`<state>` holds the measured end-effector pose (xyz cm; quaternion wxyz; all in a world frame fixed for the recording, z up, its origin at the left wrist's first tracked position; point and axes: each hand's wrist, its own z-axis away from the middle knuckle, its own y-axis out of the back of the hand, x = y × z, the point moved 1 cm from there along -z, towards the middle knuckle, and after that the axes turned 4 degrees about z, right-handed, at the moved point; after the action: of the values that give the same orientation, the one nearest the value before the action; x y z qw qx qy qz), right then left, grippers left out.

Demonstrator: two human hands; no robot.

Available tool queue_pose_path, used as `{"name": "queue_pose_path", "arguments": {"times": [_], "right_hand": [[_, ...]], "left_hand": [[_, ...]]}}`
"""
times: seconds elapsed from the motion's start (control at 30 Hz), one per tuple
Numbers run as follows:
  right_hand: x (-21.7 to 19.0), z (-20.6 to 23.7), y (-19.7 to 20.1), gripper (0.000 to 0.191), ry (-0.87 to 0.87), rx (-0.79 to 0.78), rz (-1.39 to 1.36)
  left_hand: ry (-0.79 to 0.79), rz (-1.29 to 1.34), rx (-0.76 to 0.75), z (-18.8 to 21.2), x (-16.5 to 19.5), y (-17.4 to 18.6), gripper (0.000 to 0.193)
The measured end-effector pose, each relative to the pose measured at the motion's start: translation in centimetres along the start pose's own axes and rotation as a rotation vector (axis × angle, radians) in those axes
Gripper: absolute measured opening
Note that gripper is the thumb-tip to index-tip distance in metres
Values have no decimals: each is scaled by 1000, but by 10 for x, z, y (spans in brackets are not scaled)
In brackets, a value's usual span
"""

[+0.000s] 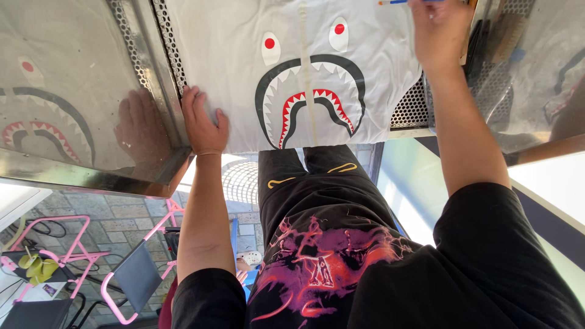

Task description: The person paints small white details onto a white t-shirt using a brush, alternating between applying paint and using a spray bottle on the fabric.

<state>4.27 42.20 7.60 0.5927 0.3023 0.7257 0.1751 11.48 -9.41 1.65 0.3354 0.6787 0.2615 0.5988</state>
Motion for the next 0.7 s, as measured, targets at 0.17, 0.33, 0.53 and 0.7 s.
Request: {"name": "queue_pose_path", "arguments": {"times": [0.17, 0.33, 0.53, 0.7], "right_hand": [[-1, 19, 0, 6, 75, -75, 135], [-11, 11, 10, 7, 85, -169, 90], [-22, 8, 14, 10, 131, -98, 146], [-30, 11, 20, 12, -14, -127, 140]], "left_hand": [[-13, -10, 14, 3, 1, -4, 44], [-24, 3, 30, 3, 2, -3, 44], [7, 5, 17, 2, 5, 0, 44], [8, -12, 23, 0, 6, 1, 43]]}}
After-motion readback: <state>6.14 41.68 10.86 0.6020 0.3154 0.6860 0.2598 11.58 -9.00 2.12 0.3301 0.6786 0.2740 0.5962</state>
